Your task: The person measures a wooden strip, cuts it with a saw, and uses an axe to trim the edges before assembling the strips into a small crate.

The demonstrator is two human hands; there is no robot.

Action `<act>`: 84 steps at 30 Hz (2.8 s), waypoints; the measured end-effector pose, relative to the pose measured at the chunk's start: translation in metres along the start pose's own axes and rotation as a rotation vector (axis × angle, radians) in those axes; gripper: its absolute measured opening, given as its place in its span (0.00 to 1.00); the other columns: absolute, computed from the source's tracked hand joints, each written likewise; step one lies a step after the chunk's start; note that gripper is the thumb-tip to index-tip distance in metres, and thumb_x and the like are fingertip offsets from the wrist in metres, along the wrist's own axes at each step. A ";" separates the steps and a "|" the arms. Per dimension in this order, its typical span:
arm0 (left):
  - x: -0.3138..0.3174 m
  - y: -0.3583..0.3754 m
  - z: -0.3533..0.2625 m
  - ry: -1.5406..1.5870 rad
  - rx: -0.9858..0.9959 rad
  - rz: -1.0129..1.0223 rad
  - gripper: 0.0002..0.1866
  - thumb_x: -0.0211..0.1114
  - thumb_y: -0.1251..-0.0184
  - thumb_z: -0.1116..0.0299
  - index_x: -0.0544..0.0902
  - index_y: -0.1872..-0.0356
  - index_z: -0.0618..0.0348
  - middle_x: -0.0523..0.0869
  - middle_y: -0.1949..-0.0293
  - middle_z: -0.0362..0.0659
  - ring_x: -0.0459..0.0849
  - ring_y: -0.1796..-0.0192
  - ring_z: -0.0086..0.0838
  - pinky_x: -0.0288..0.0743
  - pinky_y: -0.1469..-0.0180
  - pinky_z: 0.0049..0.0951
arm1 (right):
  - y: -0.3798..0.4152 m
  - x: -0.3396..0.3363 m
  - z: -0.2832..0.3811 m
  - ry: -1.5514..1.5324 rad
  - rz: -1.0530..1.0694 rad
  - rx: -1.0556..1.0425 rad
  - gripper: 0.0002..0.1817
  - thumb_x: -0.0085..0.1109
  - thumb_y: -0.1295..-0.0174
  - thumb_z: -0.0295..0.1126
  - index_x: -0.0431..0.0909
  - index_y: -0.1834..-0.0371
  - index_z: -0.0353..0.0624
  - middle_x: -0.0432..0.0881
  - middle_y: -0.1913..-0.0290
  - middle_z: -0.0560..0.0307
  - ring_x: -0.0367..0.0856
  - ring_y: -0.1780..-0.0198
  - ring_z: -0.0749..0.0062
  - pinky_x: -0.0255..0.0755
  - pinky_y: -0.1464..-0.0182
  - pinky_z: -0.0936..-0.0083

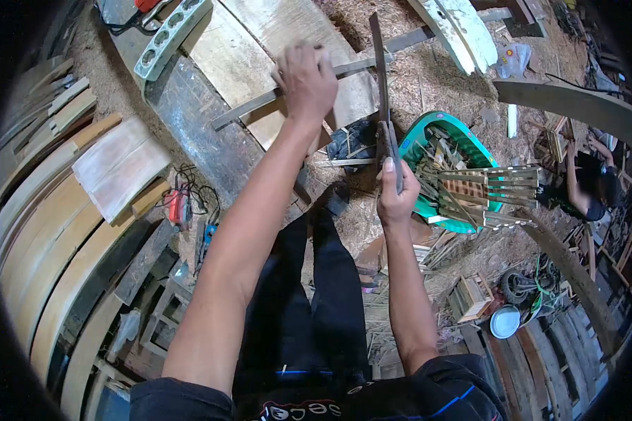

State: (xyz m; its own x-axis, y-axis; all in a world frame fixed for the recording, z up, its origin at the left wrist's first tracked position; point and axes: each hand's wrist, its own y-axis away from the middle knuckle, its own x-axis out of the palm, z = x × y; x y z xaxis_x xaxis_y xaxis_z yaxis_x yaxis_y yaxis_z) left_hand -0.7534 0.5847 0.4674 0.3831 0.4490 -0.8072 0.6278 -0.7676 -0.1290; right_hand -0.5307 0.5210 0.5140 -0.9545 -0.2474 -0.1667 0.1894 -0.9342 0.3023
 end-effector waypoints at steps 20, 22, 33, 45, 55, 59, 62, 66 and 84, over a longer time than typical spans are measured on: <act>0.033 -0.035 0.000 -0.052 -0.130 -0.048 0.28 0.47 0.26 0.62 0.62 0.26 0.52 0.56 0.22 0.46 0.46 0.19 0.39 0.26 0.22 0.57 | -0.027 0.018 0.007 0.147 0.077 -0.012 0.21 0.58 0.30 0.38 0.70 0.80 0.39 0.64 0.83 0.69 0.59 0.77 0.86 0.53 0.77 0.77; 0.032 -0.039 0.000 -0.024 -0.205 -0.035 0.27 0.47 0.26 0.61 0.62 0.27 0.52 0.56 0.22 0.44 0.46 0.19 0.38 0.26 0.21 0.57 | -0.020 0.013 0.006 0.170 0.074 -0.007 0.21 0.58 0.30 0.38 0.70 0.80 0.39 0.64 0.83 0.69 0.59 0.78 0.86 0.53 0.77 0.77; 0.042 -0.039 -0.003 -0.254 -0.161 -0.101 0.27 0.50 0.29 0.64 0.66 0.29 0.49 0.59 0.23 0.41 0.50 0.19 0.35 0.29 0.21 0.55 | -0.012 0.008 0.016 0.243 0.115 0.003 0.19 0.57 0.30 0.38 0.72 0.78 0.39 0.63 0.83 0.68 0.60 0.77 0.85 0.56 0.77 0.77; 0.039 -0.044 -0.005 -0.281 -0.204 -0.043 0.26 0.49 0.28 0.64 0.67 0.28 0.48 0.59 0.23 0.41 0.48 0.19 0.35 0.31 0.21 0.55 | 0.000 0.006 0.012 0.186 0.107 0.103 0.20 0.55 0.29 0.37 0.71 0.79 0.40 0.65 0.83 0.67 0.61 0.78 0.84 0.56 0.76 0.76; 0.044 -0.038 -0.001 -0.276 -0.146 -0.114 0.26 0.49 0.30 0.65 0.69 0.30 0.49 0.61 0.23 0.42 0.51 0.20 0.37 0.33 0.22 0.57 | 0.009 -0.015 0.015 0.190 0.162 0.109 0.20 0.54 0.28 0.38 0.69 0.78 0.40 0.64 0.81 0.71 0.59 0.76 0.86 0.52 0.75 0.80; 0.039 -0.039 -0.003 -0.216 -0.210 0.001 0.29 0.49 0.31 0.63 0.67 0.27 0.48 0.55 0.21 0.42 0.44 0.18 0.36 0.24 0.22 0.57 | -0.009 -0.009 0.020 0.231 0.158 0.064 0.19 0.55 0.29 0.36 0.71 0.79 0.40 0.63 0.83 0.69 0.60 0.78 0.86 0.54 0.77 0.78; 0.043 -0.039 0.000 -0.262 -0.206 0.001 0.29 0.50 0.31 0.62 0.67 0.28 0.48 0.56 0.21 0.42 0.45 0.18 0.37 0.24 0.22 0.57 | -0.043 0.017 0.022 0.223 0.149 0.050 0.20 0.55 0.29 0.37 0.71 0.79 0.40 0.64 0.83 0.69 0.61 0.77 0.87 0.54 0.77 0.78; 0.044 -0.039 0.001 -0.224 -0.204 -0.008 0.29 0.51 0.32 0.63 0.67 0.28 0.47 0.56 0.21 0.42 0.45 0.18 0.36 0.24 0.22 0.58 | 0.001 -0.006 0.003 0.184 0.132 0.046 0.19 0.55 0.29 0.36 0.71 0.79 0.39 0.64 0.83 0.69 0.60 0.77 0.86 0.54 0.77 0.78; 0.045 -0.037 0.001 -0.250 -0.157 -0.108 0.27 0.50 0.32 0.68 0.70 0.31 0.49 0.61 0.23 0.42 0.51 0.20 0.36 0.31 0.22 0.57 | -0.035 0.010 -0.001 0.140 0.162 0.087 0.19 0.55 0.29 0.37 0.69 0.79 0.41 0.63 0.82 0.72 0.59 0.77 0.88 0.51 0.76 0.78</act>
State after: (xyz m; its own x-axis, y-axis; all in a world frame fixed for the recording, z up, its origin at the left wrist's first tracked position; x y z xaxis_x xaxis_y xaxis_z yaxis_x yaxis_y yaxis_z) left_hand -0.7599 0.6325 0.4348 0.1419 0.3827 -0.9129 0.7603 -0.6327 -0.1470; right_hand -0.5466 0.5506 0.5011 -0.8706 -0.4317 -0.2359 0.3116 -0.8550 0.4147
